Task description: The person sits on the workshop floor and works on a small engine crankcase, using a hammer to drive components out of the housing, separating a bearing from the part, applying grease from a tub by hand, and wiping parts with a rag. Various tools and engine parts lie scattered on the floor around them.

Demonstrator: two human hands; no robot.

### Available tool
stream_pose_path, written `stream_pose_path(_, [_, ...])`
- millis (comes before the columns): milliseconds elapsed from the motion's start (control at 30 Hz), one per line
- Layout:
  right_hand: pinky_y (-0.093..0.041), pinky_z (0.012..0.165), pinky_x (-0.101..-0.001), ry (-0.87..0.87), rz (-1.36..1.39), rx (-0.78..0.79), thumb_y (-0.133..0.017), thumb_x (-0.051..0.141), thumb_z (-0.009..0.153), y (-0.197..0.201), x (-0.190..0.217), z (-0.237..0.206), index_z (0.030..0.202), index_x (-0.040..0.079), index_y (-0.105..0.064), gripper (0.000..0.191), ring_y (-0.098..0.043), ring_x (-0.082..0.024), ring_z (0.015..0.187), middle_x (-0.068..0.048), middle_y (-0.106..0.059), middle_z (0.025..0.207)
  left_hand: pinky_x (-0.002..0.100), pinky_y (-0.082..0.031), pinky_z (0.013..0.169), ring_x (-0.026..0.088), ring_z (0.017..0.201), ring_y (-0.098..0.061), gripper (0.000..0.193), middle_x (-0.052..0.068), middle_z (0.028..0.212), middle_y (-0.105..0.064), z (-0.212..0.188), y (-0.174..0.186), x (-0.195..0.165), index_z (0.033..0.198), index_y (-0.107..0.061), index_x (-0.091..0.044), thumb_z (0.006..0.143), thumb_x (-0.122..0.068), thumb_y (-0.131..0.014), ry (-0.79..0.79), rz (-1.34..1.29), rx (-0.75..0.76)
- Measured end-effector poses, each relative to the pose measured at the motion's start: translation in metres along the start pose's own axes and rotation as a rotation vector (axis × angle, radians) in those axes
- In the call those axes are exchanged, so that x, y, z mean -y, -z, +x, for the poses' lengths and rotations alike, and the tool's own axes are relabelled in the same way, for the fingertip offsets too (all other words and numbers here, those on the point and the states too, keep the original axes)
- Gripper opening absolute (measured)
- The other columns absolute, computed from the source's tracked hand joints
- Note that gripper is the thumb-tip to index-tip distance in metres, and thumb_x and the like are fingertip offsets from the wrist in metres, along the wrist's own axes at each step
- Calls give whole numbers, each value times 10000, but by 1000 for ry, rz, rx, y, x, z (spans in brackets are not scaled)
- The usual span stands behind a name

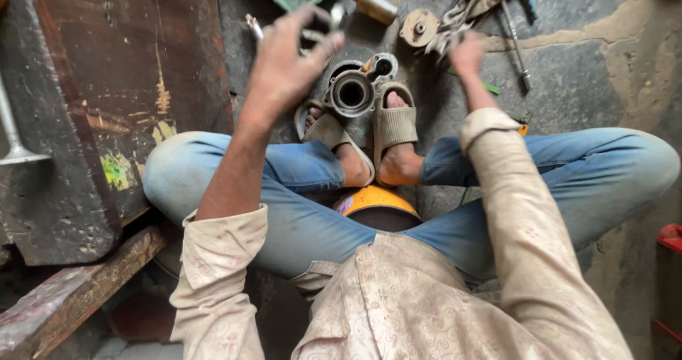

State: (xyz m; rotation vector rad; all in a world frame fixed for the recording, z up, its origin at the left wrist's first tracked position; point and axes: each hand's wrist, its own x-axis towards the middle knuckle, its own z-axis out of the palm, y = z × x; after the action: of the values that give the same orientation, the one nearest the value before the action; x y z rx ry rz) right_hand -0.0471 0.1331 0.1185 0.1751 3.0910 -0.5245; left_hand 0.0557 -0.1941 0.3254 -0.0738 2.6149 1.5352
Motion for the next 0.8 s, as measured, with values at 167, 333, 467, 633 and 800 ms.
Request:
stream_pose_path(167, [-379, 1135, -472, -322, 940, -326, -701, 196, 953, 50, -59, 43, 1518, 7, -133, 823, -419, -314, 1373, -229, -270, 1573, 426, -583, 859, 295, 974, -759, 403, 179, 1053, -765, 7, 20, 16, 1125, -691, -16, 961, -362, -818, -27, 39, -354])
stream_pose_path(333, [-288, 1180, -529, -162, 1082, -406, -711, 226, 1081, 104, -124, 49, 1491, -7, -157, 728, -337, -339, 1369, -244, -233, 1542, 431, -566, 824, 311, 971, -744, 481, 170, 1057, -766, 1, 29, 27, 1137, -676, 4, 970, -416, -838, -39, 78, -513])
stream_pose_path(467, [-301, 1156, -564, -191, 1066, -259, -707, 323, 1057, 160, -188, 14, 1411, -9, -309, 628, -419, -368, 1277, -261, -369, 1400, 410, -582, 808, 271, 946, -761, 483, 150, 1035, -775, -3, 32, 17, 1142, -672, 4, 975, -422, -826, -57, -9, -503])
stream_pose_path(633, [-317, 1125, -608, -188, 724, -185, -702, 444, 1027, 184, -208, -16, 1312, -12, -499, 574, -520, -404, 1160, -282, -539, 1223, 411, -542, 729, 293, 793, -700, 467, 146, 902, -757, -10, 35, -9, 1081, -694, 4, 942, -431, -794, 191, 18, -388])
stream_pose_path(800, [-333, 1094, -653, -130, -178, -36, -697, 565, 996, 102, -94, -27, 1212, -14, -690, 618, -622, -440, 1044, -303, -710, 1045, 359, -588, 834, 209, 940, -755, 368, 111, 1007, -761, -20, 39, -23, 1125, -690, -17, 1000, -355, -764, -171, -134, -398])
